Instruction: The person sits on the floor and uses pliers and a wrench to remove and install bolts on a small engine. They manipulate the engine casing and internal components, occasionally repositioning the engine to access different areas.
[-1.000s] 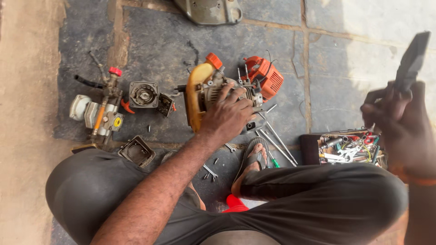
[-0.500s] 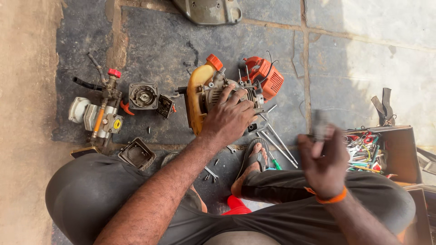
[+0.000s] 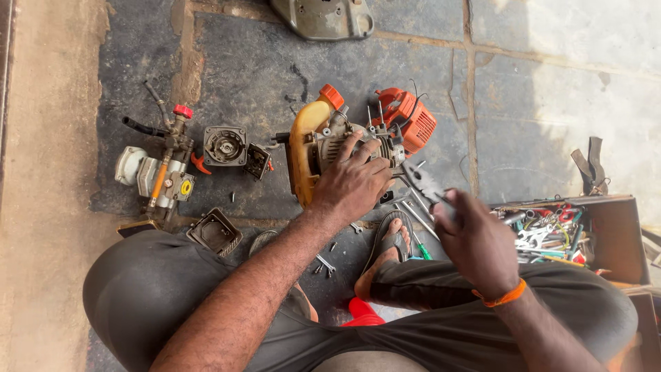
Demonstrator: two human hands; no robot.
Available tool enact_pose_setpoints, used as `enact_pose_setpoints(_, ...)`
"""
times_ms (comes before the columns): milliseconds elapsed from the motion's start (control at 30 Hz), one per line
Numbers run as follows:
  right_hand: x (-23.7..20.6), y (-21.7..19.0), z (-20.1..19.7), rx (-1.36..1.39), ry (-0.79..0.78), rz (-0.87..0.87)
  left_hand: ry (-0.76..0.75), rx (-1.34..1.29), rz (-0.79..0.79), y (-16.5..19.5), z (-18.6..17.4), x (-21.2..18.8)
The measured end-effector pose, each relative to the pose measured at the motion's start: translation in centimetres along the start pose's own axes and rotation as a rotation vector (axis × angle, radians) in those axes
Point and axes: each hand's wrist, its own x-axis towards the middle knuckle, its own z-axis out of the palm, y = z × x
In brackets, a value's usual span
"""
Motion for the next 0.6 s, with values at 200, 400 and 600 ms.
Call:
enact_pose_setpoints(200, -0.4, -0.4, -0.5, 0.58, 0.424, 0.071, 0.022, -0.007, 0.001, -0.4, 0.1, -0.1)
enact_pose_setpoints(400, -0.4, -0.1, -0.3, 0.522, 0.145, -0.003, -0.021, 0.076, 0.037, -0.7, 1.0, 0.1)
enact_pose_setpoints(600, -0.2, 0.7, 0.7, 0.05, -0.168, 0.061, 0.002, -0.015, -0.011, -0.9, 0.8, 0.3)
